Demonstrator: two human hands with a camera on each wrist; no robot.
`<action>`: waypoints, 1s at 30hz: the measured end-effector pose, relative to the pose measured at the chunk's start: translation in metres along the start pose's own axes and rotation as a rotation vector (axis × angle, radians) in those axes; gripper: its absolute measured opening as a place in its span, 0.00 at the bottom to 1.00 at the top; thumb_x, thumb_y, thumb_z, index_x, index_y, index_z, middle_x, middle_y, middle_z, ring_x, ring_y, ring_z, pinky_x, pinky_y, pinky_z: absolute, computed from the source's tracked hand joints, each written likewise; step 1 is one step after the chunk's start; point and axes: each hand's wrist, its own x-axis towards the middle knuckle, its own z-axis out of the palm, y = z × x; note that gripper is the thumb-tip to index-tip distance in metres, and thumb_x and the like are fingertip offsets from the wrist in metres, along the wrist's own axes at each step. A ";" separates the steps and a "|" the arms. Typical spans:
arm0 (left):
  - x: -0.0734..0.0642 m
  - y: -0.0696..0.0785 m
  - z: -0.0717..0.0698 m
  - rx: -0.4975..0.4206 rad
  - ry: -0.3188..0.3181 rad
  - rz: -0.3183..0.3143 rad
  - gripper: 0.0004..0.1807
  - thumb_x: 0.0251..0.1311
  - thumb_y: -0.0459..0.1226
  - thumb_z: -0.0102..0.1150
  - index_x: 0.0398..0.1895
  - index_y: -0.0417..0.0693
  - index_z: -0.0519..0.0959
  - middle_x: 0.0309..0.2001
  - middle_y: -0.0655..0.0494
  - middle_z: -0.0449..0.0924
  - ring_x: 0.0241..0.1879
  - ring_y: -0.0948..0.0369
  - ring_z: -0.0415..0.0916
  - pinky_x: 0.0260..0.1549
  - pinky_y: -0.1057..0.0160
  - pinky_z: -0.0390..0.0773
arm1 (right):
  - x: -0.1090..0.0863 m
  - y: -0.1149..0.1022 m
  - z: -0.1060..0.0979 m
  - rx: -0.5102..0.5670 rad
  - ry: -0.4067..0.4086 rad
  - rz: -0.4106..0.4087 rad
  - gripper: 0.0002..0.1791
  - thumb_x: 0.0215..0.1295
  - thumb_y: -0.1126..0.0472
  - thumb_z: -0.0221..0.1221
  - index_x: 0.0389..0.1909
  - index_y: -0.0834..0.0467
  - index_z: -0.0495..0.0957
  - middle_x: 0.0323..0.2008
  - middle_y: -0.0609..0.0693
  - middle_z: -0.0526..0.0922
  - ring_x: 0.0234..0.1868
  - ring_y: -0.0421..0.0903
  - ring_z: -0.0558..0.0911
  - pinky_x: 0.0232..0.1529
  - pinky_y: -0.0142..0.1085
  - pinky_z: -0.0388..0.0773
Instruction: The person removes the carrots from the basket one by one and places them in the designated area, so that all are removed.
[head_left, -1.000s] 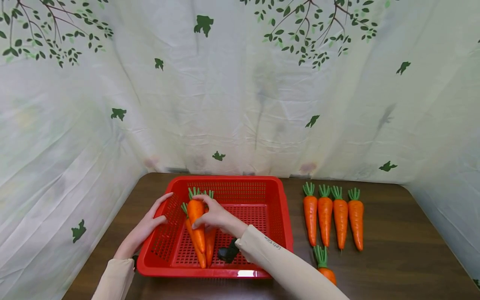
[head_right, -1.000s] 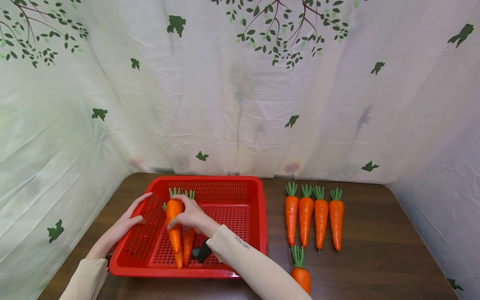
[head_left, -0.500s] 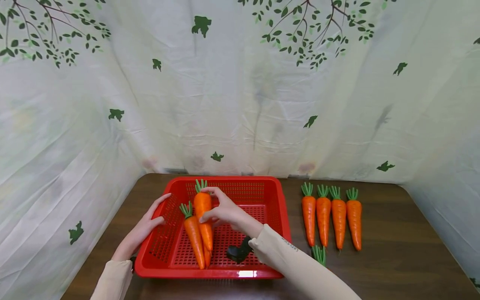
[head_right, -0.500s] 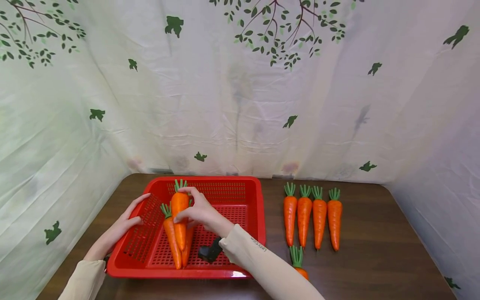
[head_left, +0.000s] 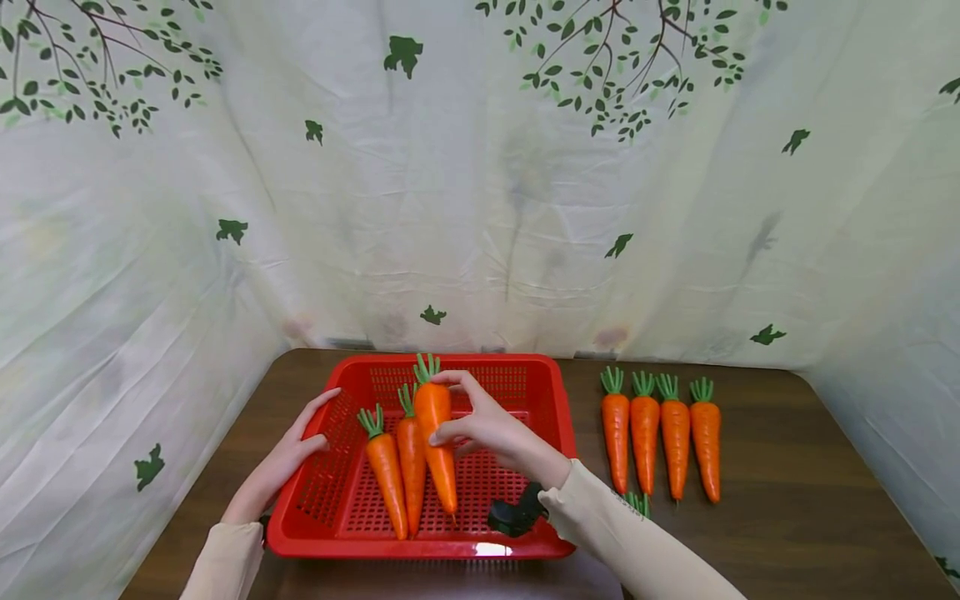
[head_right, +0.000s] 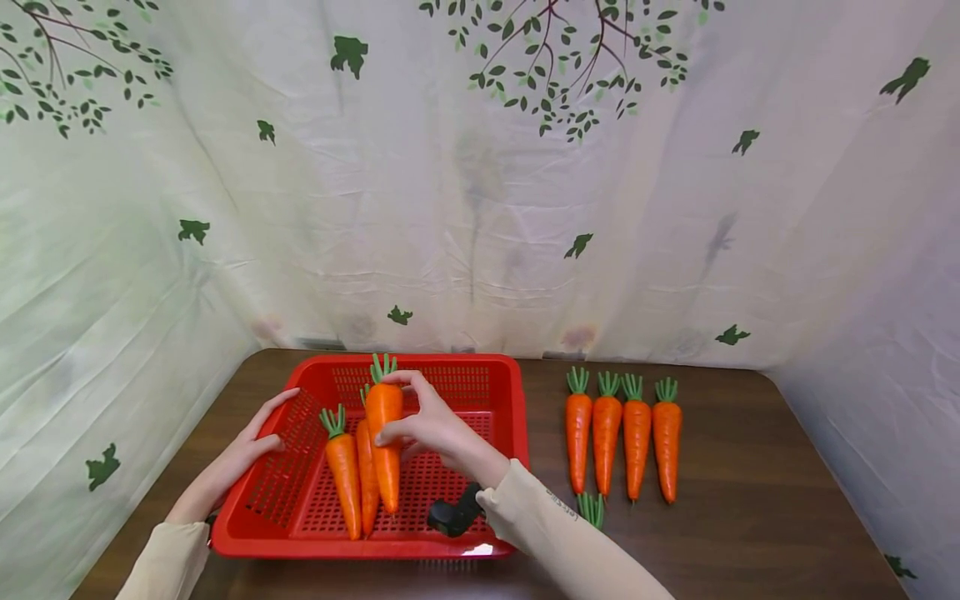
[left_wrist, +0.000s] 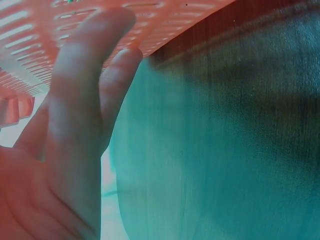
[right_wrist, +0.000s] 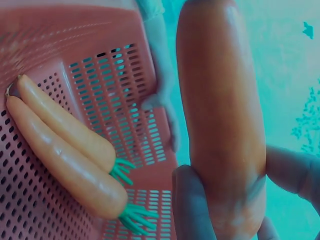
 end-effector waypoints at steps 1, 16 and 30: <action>0.000 0.000 0.000 0.004 -0.002 0.001 0.40 0.61 0.25 0.39 0.74 0.61 0.45 0.66 0.34 0.50 0.47 0.46 0.73 0.38 0.49 0.80 | -0.003 0.000 -0.002 0.000 0.000 -0.003 0.34 0.52 0.70 0.63 0.60 0.51 0.63 0.57 0.55 0.62 0.35 0.52 0.82 0.31 0.44 0.82; -0.001 0.000 0.001 -0.005 0.006 0.001 0.40 0.61 0.25 0.39 0.75 0.60 0.45 0.68 0.35 0.49 0.49 0.44 0.72 0.39 0.50 0.79 | -0.040 0.002 -0.035 -0.035 0.047 -0.021 0.35 0.53 0.66 0.63 0.61 0.50 0.61 0.61 0.58 0.58 0.38 0.53 0.80 0.34 0.45 0.80; 0.000 0.000 0.002 -0.006 -0.013 0.036 0.39 0.62 0.25 0.39 0.75 0.59 0.44 0.66 0.33 0.50 0.48 0.46 0.72 0.39 0.51 0.79 | -0.073 0.005 -0.060 -0.035 0.102 -0.025 0.35 0.56 0.66 0.62 0.63 0.51 0.58 0.65 0.57 0.53 0.36 0.52 0.80 0.34 0.42 0.78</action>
